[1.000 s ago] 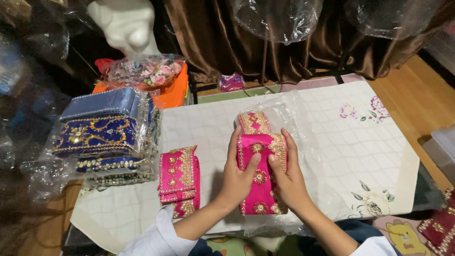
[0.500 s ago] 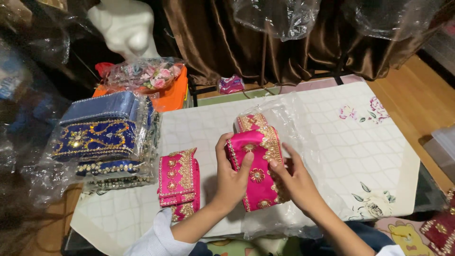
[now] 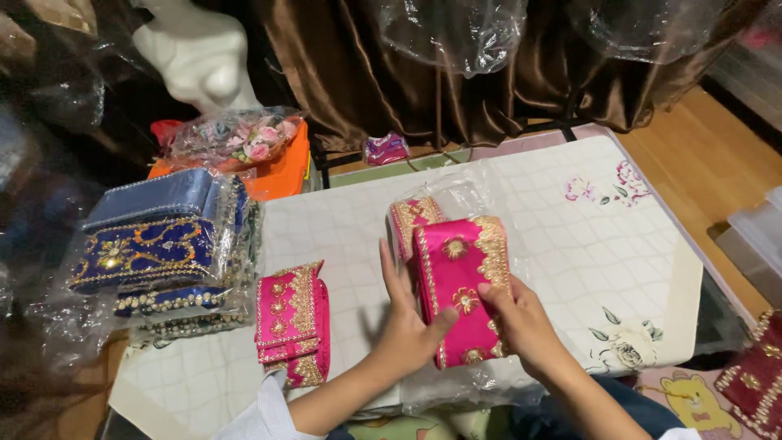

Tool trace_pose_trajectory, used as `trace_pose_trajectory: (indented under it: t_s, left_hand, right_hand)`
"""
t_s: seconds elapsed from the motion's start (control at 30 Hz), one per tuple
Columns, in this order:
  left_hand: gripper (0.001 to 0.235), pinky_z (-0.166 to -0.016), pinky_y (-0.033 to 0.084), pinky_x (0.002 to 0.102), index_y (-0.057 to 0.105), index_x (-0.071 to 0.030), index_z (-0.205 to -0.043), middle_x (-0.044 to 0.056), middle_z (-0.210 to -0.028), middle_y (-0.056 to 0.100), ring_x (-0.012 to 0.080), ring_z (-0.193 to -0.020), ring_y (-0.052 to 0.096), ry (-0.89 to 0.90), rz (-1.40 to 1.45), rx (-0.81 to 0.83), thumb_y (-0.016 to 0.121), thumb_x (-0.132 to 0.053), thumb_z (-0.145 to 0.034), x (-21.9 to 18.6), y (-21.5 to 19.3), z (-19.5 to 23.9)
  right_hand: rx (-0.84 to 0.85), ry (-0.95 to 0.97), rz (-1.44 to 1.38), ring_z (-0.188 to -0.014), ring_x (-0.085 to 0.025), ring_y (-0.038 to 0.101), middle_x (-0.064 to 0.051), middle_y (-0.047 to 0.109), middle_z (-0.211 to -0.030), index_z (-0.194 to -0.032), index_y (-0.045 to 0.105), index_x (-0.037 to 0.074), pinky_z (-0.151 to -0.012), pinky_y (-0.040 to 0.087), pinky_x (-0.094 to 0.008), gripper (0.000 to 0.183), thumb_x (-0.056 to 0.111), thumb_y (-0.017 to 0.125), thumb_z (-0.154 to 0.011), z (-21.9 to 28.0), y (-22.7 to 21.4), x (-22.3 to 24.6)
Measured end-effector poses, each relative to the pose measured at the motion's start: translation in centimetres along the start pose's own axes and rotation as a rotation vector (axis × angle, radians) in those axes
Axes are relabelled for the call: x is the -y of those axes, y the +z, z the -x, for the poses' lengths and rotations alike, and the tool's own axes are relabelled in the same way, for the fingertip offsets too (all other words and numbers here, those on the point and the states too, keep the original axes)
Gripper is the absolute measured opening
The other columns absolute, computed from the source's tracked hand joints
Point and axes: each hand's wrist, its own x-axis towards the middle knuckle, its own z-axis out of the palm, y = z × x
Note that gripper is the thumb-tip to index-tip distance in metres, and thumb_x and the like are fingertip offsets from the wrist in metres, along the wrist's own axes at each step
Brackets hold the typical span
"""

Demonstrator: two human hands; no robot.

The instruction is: The person places folded pink and gold embroidered textiles onto a clear plastic sheet on a table. They fold the sheet over the items and smooth it to create a wrapped package. The person handles the textiles and plastic by hand without tools.

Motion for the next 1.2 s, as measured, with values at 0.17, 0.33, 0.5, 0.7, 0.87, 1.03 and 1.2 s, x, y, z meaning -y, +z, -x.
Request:
trace_pose_trajectory:
  t_s: [0.17,0.33,0.5,0.7,0.87,1.03,1.2]
  left_hand:
    - [0.154,-0.112,-0.003,0.072,-0.042,-0.001,-0.145,0.039,-0.163,-0.02,0.0597,-0.148,-0.005,-0.273,-0.388,0.324,0.051,-0.091,-0.061,1.0,2.6,3.2]
    - [0.125,-0.104,-0.015,0.08,-0.002,0.015,-0.151,0.04,-0.161,-0.021,0.0557,-0.147,-0.029,-0.239,-0.666,0.66,0.069,-0.057,-0.079,2.3,3.5,4.7]
    - [0.085,-0.107,-0.01,0.079,0.041,0.031,-0.126,0.052,-0.155,0.001,0.0571,-0.149,-0.02,0.121,-0.872,0.669,0.061,-0.043,-0.087,5.1,3.2,4.0]
    - [0.029,-0.102,0.027,0.048,0.062,-0.002,-0.115,0.02,-0.127,0.041,0.0362,-0.116,0.036,0.041,-0.735,0.334,0.059,-0.025,-0.096,4.0,2.7,1.3]
    - [0.02,-0.073,0.049,0.034,0.069,-0.013,-0.115,0.004,-0.097,0.053,0.0181,-0.078,0.056,-0.094,-0.596,0.169,0.06,-0.023,-0.1,-0.2,1.1,-0.9]
    - [0.032,-0.064,0.051,0.033,0.069,-0.018,-0.125,0.002,-0.095,0.063,0.0176,-0.064,0.058,-0.134,-0.589,0.153,0.063,-0.019,-0.094,0.1,0.3,-0.8]
    - [0.03,-0.059,0.051,0.029,0.072,-0.017,-0.122,0.002,-0.106,0.075,0.0118,-0.058,0.055,-0.195,-0.543,0.087,0.069,-0.024,-0.093,0.3,0.0,-1.3]
  right_hand:
    - [-0.126,-0.069,-0.115,-0.054,-0.019,0.054,-0.018,0.066,-0.086,-0.11,0.057,-0.001,-0.04,0.04,-0.031,0.03,0.027,0.049,-0.102,-0.3,-2.9,1.8]
    - [-0.223,-0.026,-0.309,-0.076,-0.018,0.059,-0.015,0.068,-0.109,-0.123,0.058,0.0,-0.065,0.047,-0.031,0.041,0.033,0.047,-0.101,0.0,-5.3,2.7]
    - [-0.198,-0.041,-0.42,-0.079,-0.016,0.057,-0.01,0.065,-0.108,-0.118,0.056,0.008,-0.07,0.047,-0.031,0.032,0.034,0.051,-0.099,0.0,-7.3,1.2]
    - [0.098,-0.08,-0.598,-0.079,-0.022,0.065,-0.013,0.072,-0.104,-0.117,0.067,0.004,-0.074,0.051,-0.038,0.038,0.029,0.048,-0.096,-0.2,-10.8,-2.6]
    - [0.543,0.085,-0.407,-0.09,-0.041,0.066,-0.019,0.065,-0.106,-0.138,0.046,0.002,-0.076,0.058,-0.059,0.071,0.028,0.064,-0.075,-0.6,-12.6,-6.2]
    - [0.6,0.316,-0.443,-0.064,-0.022,0.064,-0.017,0.066,-0.097,-0.142,0.043,0.002,-0.051,0.052,-0.031,0.066,0.012,0.053,-0.077,0.8,-9.7,-8.8]
    - [0.542,0.561,-0.265,-0.054,-0.014,0.059,-0.017,0.067,-0.084,-0.141,0.048,-0.009,-0.043,0.043,-0.022,0.067,0.006,0.049,-0.076,2.1,-6.5,-7.0]
